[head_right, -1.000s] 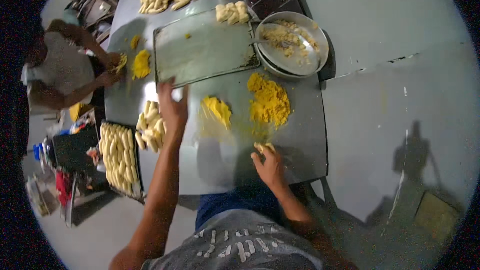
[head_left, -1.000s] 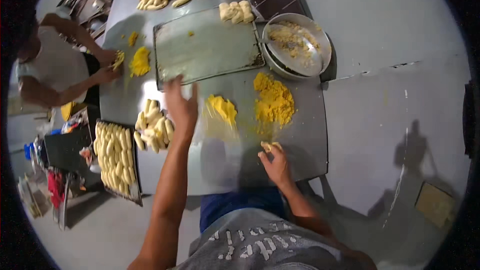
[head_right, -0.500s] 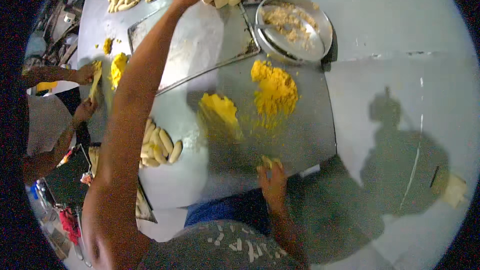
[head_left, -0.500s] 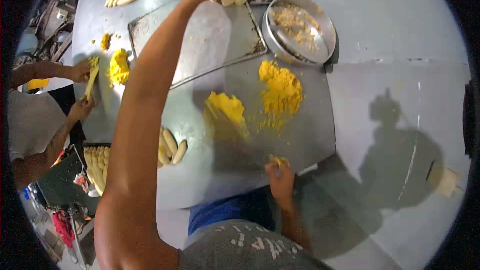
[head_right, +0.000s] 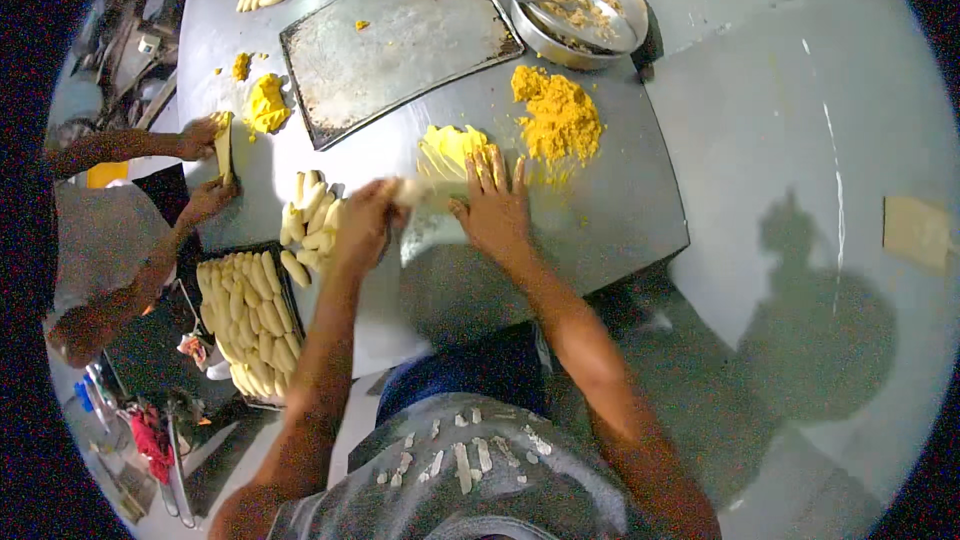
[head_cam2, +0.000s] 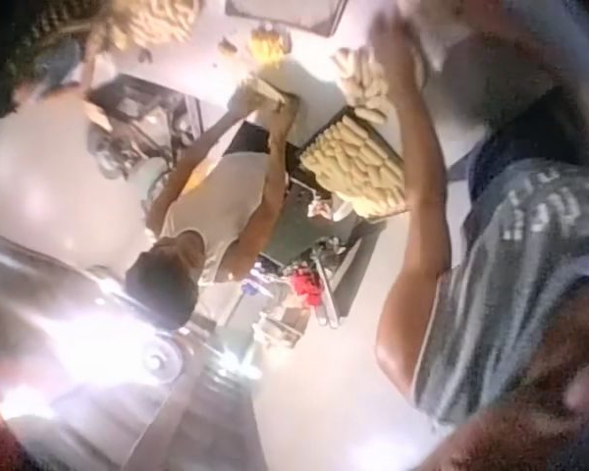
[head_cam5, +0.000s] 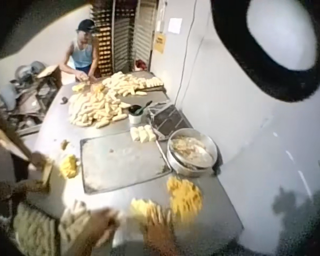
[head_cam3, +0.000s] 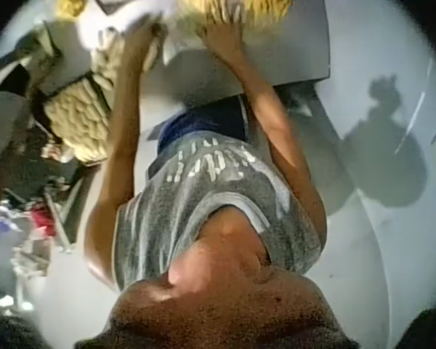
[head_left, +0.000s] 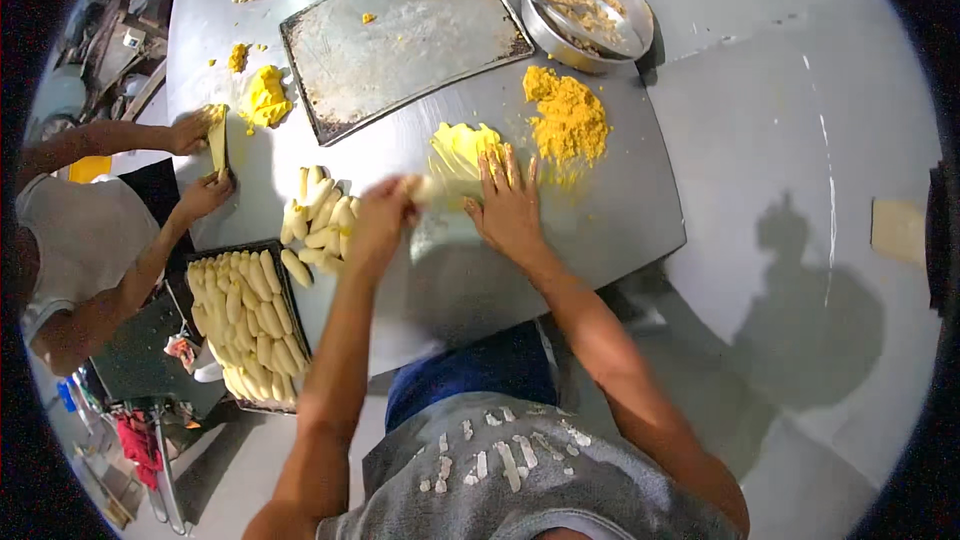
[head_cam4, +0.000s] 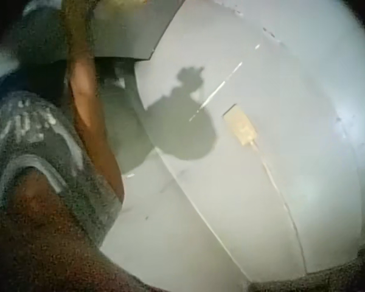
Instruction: Rolling and shaping pieces of bread dough and placing them onto baking trays.
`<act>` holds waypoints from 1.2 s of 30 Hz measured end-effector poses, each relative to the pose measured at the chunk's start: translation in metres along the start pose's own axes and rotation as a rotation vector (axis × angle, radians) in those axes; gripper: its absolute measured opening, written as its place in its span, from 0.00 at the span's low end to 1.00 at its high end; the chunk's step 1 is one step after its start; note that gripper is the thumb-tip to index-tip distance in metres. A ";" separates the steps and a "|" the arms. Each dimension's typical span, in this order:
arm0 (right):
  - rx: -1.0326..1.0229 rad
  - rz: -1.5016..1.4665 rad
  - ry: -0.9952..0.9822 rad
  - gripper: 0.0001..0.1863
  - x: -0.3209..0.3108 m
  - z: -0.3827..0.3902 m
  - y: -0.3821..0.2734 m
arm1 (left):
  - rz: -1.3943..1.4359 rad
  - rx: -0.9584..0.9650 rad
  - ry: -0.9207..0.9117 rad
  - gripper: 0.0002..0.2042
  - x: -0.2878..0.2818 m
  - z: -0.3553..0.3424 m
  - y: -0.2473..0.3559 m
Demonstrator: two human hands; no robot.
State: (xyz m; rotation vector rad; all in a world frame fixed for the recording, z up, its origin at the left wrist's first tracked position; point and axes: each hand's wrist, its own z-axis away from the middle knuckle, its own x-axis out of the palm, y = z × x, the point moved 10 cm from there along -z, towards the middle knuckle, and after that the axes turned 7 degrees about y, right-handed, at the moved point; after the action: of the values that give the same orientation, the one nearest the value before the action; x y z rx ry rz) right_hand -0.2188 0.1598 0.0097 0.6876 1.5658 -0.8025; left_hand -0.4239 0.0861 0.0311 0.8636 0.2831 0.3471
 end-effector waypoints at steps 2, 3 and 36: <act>-0.003 -0.057 0.003 0.44 -0.006 0.015 -0.010 | 0.299 -0.119 -0.093 0.14 0.010 0.007 -0.077; 0.019 -0.094 -0.015 0.44 -0.004 0.030 -0.005 | 0.232 -0.100 -0.098 0.13 0.022 0.016 -0.088; 0.262 -0.005 0.115 0.41 -0.043 0.134 0.021 | -0.545 0.395 0.099 0.20 0.008 0.013 -0.097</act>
State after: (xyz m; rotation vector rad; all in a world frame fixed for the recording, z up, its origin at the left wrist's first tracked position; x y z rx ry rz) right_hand -0.1184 0.0643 0.0396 0.9332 1.5806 -0.9978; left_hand -0.3941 0.0216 -0.0372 1.1151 0.6769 -0.1833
